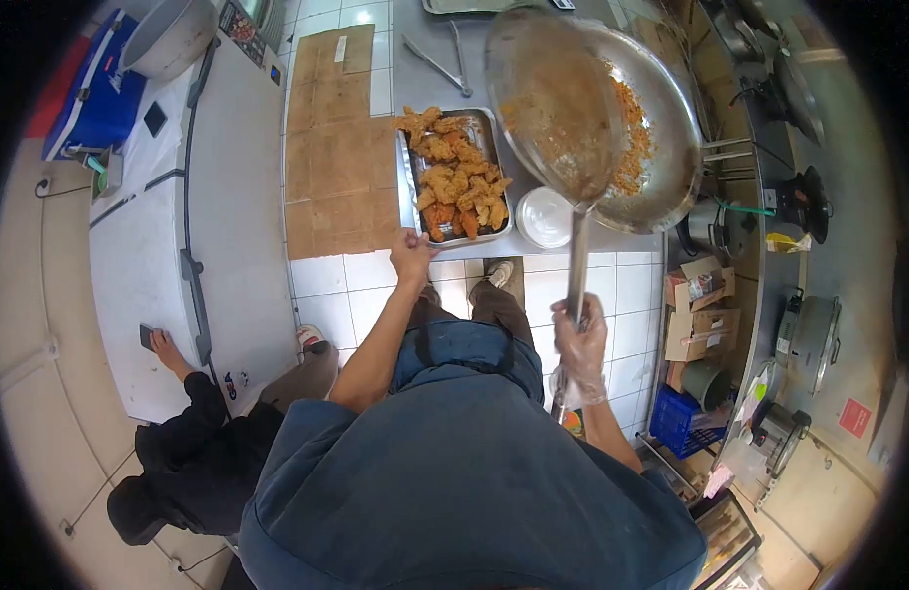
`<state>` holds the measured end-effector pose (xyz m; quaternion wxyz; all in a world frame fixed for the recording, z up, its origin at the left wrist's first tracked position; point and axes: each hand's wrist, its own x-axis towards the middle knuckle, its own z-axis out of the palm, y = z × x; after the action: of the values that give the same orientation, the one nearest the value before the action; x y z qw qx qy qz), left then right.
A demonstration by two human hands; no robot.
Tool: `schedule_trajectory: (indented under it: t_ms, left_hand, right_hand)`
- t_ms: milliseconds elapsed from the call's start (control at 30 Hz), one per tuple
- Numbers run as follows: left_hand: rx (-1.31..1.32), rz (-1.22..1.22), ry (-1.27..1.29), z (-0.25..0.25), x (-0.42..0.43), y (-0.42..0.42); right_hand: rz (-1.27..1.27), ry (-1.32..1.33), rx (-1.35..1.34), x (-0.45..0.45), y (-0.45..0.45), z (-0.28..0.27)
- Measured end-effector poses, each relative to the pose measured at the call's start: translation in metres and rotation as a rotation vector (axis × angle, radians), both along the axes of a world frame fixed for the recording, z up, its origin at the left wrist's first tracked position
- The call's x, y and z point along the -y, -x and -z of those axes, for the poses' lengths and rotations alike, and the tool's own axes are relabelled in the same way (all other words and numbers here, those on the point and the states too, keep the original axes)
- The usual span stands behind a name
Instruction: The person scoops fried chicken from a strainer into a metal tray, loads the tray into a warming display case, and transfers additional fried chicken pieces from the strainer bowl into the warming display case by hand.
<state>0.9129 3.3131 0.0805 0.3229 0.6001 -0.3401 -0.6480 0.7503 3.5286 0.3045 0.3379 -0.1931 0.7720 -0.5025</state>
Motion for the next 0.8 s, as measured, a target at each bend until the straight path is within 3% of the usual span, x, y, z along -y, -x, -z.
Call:
schedule_trajectory:
  t_ms: [167,267,367,467,567,600,633,667,700,733,767,800]
  left_hand:
    - [-0.04,0.028,-0.017,0.014,0.004,-0.007]
    - [-0.022,0.09,0.054,0.028,0.004,-0.011]
    - [-0.044,0.124,0.039,0.028,0.007,-0.011]
    - [-0.063,0.116,0.012,0.026,0.009,-0.013]
    - [-0.114,0.062,0.059,0.03,0.007,-0.014]
    - [0.276,0.289,0.333,0.097,0.013,-0.032]
    - [0.326,0.258,0.393,0.061,0.013,-0.03]
    - [0.101,0.129,0.22,0.031,0.013,-0.023]
    - [0.137,0.155,0.197,0.059,0.017,-0.027]
    - [-0.075,0.093,0.05,0.04,0.016,-0.026]
    - [-0.083,0.17,0.115,0.062,0.018,-0.034]
    - [-0.092,0.141,0.072,0.051,0.017,-0.035]
  right_hand:
    - [0.21,0.008,0.147,0.029,0.057,-0.028]
    - [0.099,0.07,0.346,0.014,0.124,0.022]
    - [0.11,0.174,0.951,0.016,0.179,0.07]
    - [0.121,0.211,0.737,0.034,0.17,0.076]
    - [0.408,0.386,0.882,0.035,0.132,0.072]
    - [0.383,0.479,0.998,0.02,0.124,0.084]
    - [0.33,0.59,1.11,0.007,0.119,0.1]
    - [0.331,0.65,1.151,0.001,0.105,0.103]
    - [0.44,0.574,1.139,-0.004,0.09,0.098]
    - [0.448,0.527,1.114,-0.017,0.077,0.106]
    - [0.437,0.479,1.095,-0.033,0.066,0.136]
    - [0.431,0.428,1.073,-0.043,0.057,0.164]
